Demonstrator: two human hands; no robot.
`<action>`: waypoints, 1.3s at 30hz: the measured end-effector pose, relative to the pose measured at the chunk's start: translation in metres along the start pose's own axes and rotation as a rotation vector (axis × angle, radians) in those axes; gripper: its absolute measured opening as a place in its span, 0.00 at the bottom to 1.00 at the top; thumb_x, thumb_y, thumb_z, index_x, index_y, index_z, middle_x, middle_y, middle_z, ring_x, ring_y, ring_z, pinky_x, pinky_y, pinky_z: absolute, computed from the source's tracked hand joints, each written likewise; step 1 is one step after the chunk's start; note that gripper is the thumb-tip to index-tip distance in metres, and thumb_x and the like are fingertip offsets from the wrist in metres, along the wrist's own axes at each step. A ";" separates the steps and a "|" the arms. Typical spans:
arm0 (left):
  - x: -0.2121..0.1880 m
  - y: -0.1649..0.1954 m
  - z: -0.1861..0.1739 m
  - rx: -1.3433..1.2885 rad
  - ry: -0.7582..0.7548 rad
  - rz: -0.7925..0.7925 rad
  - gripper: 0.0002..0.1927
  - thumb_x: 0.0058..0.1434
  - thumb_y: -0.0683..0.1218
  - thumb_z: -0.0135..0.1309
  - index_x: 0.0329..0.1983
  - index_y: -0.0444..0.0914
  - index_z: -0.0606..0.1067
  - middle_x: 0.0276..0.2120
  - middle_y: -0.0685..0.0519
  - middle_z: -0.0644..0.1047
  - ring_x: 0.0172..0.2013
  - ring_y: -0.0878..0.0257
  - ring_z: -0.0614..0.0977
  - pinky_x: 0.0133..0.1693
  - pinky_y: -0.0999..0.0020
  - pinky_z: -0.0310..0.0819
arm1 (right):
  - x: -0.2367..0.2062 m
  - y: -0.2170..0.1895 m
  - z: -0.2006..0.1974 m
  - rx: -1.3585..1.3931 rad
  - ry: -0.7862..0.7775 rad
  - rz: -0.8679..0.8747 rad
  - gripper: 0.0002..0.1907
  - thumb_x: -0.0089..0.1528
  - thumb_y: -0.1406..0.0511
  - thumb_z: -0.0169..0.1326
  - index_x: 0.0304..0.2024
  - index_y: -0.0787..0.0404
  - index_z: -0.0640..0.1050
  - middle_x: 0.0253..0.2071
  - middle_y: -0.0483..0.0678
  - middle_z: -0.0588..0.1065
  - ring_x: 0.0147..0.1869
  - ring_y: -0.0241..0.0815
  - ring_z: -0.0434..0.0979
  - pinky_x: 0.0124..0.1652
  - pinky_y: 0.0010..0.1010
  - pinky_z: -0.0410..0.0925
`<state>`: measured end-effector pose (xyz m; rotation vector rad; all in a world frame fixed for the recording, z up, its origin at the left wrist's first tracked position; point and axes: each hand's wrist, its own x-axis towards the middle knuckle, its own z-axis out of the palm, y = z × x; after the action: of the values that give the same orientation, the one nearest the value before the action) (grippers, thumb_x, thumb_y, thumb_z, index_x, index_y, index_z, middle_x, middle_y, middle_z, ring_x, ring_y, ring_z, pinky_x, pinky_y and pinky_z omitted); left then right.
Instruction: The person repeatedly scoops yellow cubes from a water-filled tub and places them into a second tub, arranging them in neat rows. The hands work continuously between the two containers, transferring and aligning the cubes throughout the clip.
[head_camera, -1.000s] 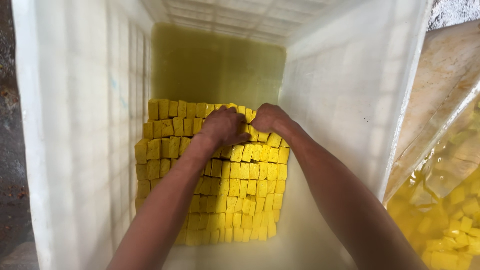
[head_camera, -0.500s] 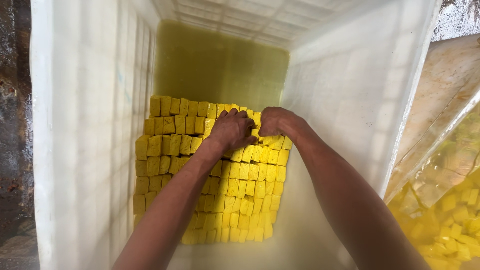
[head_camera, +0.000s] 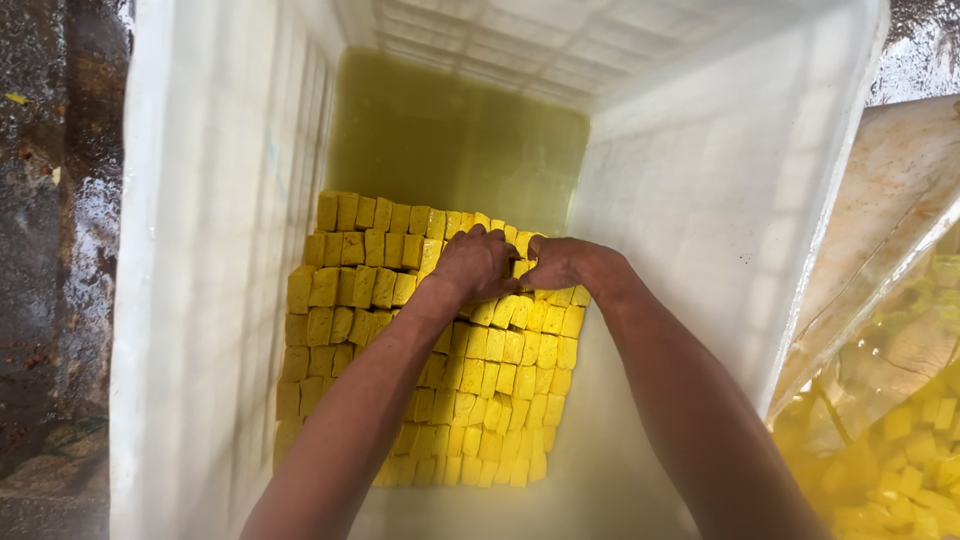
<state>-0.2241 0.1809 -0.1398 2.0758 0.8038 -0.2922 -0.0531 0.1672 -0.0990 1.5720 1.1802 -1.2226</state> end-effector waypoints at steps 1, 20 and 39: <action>-0.001 0.000 0.000 0.006 -0.001 0.002 0.29 0.54 0.61 0.64 0.56 0.47 0.79 0.53 0.52 0.76 0.56 0.52 0.73 0.58 0.52 0.68 | 0.000 0.001 0.002 0.021 0.002 -0.004 0.42 0.59 0.46 0.54 0.70 0.58 0.64 0.66 0.55 0.71 0.68 0.54 0.71 0.63 0.45 0.66; -0.011 0.005 -0.005 -0.120 0.169 0.077 0.22 0.61 0.56 0.54 0.56 0.45 0.79 0.52 0.50 0.78 0.54 0.49 0.77 0.57 0.51 0.71 | -0.003 -0.004 -0.016 -0.081 0.105 -0.062 0.27 0.57 0.57 0.58 0.59 0.50 0.79 0.56 0.51 0.79 0.58 0.52 0.79 0.57 0.40 0.72; -0.019 0.050 0.021 -0.216 0.172 -0.041 0.26 0.60 0.64 0.57 0.50 0.40 0.78 0.40 0.47 0.82 0.45 0.48 0.82 0.52 0.51 0.75 | -0.022 0.008 -0.006 -0.308 0.100 -0.073 0.22 0.54 0.68 0.59 0.53 0.54 0.83 0.46 0.53 0.81 0.49 0.53 0.82 0.46 0.44 0.75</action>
<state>-0.2054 0.1347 -0.1112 1.9007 0.9387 -0.0458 -0.0459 0.1665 -0.0764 1.3819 1.4268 -0.9619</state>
